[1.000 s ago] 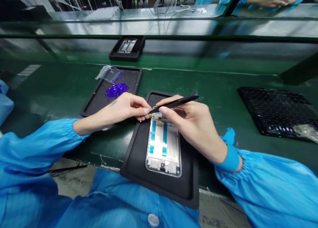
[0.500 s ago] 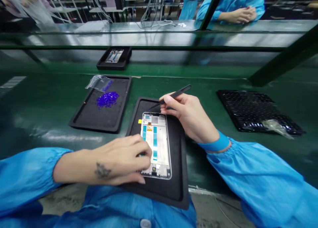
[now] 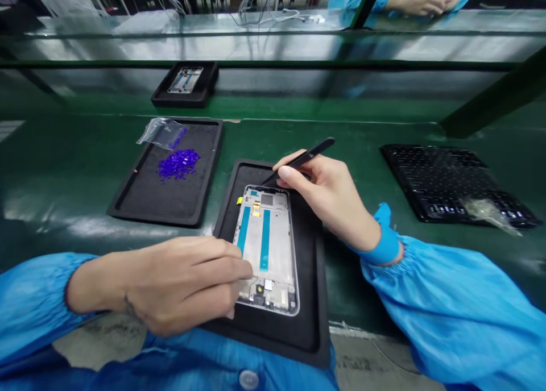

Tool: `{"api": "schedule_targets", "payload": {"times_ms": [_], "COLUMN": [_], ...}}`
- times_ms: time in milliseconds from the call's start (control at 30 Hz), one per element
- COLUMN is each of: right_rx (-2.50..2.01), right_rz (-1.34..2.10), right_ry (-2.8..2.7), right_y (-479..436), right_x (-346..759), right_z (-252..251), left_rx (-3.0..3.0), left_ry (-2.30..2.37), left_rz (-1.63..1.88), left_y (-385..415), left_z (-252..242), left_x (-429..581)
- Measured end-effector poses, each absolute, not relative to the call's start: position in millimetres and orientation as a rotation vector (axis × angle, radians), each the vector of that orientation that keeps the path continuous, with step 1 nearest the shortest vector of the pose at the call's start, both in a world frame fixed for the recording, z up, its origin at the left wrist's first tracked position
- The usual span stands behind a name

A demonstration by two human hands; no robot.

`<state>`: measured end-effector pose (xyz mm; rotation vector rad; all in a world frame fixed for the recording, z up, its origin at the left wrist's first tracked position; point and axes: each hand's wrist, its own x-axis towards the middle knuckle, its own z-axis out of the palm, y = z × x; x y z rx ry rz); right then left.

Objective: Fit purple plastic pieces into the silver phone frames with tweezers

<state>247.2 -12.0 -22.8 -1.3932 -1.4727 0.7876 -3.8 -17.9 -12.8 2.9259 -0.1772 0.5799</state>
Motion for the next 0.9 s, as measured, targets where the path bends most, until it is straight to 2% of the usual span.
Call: {"api": "schedule_targets", "payload": {"times_ms": [333,567,900], "right_rx": [-1.458,-1.392,-1.354], "right_rz": [0.562,0.476,0.369], "right_ry": [-1.731,-1.857,-1.944], "right_y": [-13.1,-11.2,-11.9], "right_x": [245.7,246.1,247.6], "right_z": [-23.8,-26.8,-29.9], "left_rx": [2.849,2.858,2.863], "left_ry": [-0.165,-0.153,-0.152], "left_rz": [0.59,0.704,0.674], "left_y": [-18.2,-20.2,-20.2], "left_z": [-6.2,-7.3,-7.3], "left_x": [-5.4,-4.1,-4.0]}}
